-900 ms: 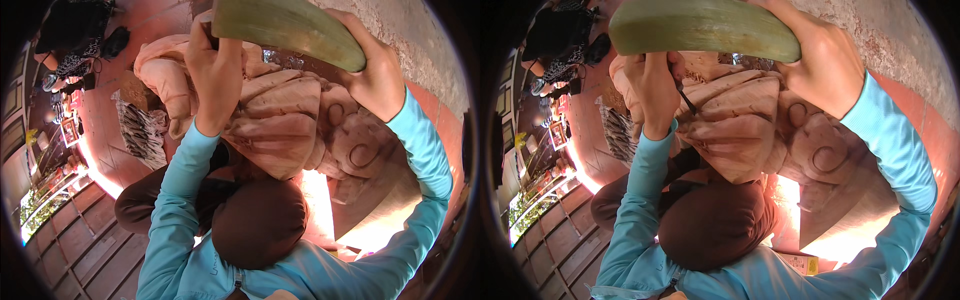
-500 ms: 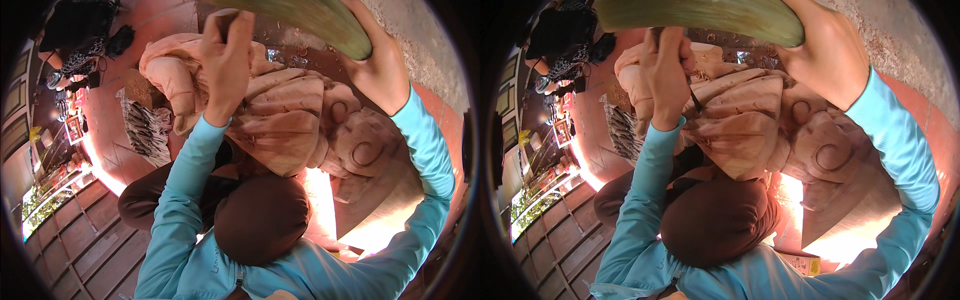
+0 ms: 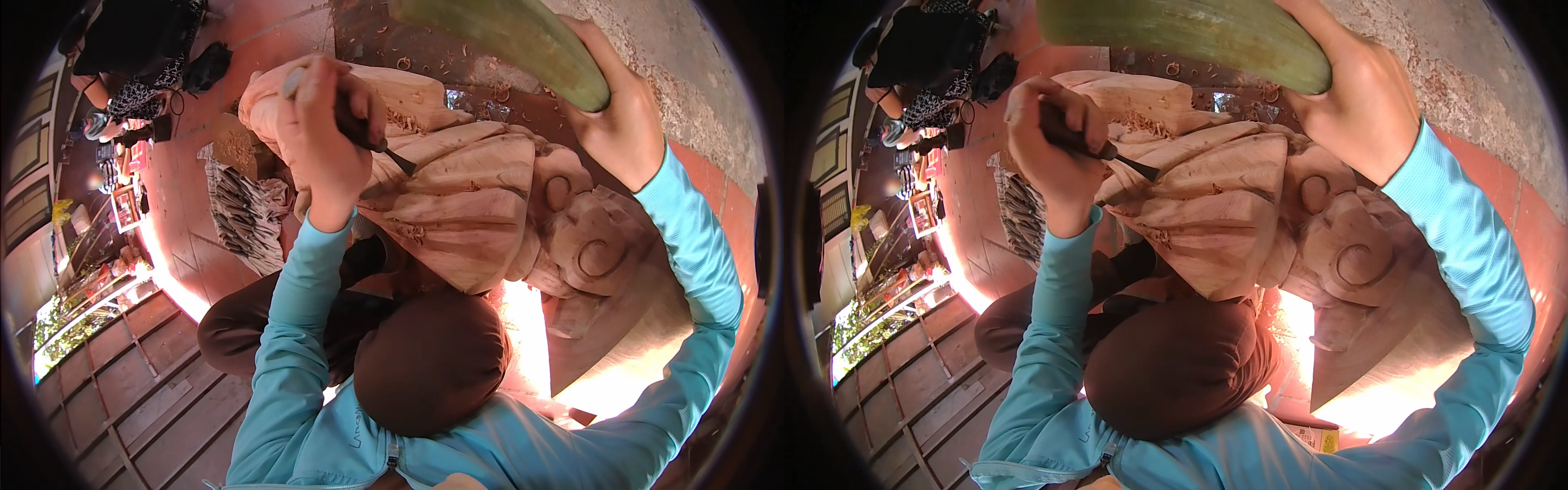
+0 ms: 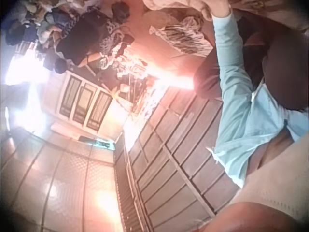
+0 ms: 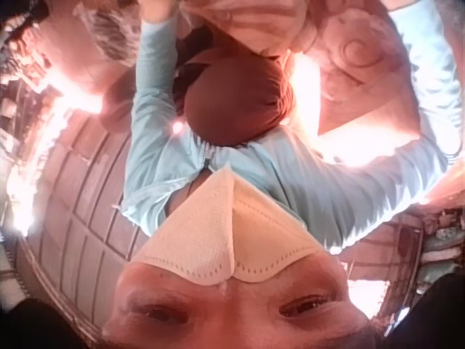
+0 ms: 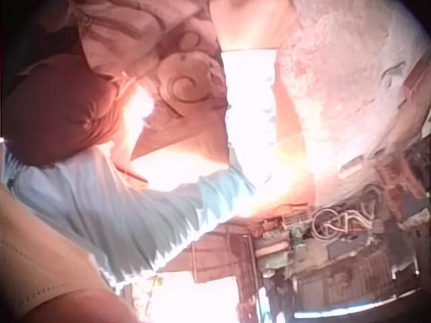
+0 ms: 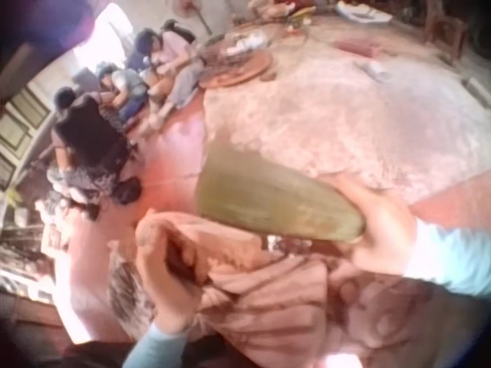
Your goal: The person carves a wooden sculpture using a chisel and mallet. They repeatedly strike the chisel to shape the wood, focusing on the lower section of the figure.
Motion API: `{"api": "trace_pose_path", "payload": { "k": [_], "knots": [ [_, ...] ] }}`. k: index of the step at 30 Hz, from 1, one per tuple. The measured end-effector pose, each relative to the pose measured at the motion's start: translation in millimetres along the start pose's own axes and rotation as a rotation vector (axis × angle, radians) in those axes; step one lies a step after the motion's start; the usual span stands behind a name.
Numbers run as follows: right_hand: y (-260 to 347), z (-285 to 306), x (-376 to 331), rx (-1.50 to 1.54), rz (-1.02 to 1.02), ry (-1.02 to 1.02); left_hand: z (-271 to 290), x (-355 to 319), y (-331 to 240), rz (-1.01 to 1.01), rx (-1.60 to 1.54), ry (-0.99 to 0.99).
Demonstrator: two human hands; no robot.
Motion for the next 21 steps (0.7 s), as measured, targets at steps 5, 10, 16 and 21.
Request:
{"api": "trace_pose_path", "payload": {
  "k": [5, 10, 16, 21],
  "knots": [
    [-5, -2, 2, 0.042, -0.027, 0.027, -2, -6, -7, -0.063, -0.261, -0.039],
    [-10, -5, 2, 0.005, -0.051, 0.047, -7, -30, -63, -0.014, 0.455, 0.124],
    [-8, -9, 7, -0.113, 0.016, 0.043, -34, -103, 18, 0.337, 1.309, 0.704],
    [-9, -16, 11, -0.252, 0.079, 0.085, -13, -126, 17, 0.382, 1.333, 0.704]
  ]
}}
Point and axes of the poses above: each hand's wrist, its own x-axis towards the middle knuckle, its own z-axis out of the back of the hand, y = z × x, the point moved 8 cm from there along x, towards the middle knuckle, and after that the axes turned 13 degrees about y, right-handed, at the moved point
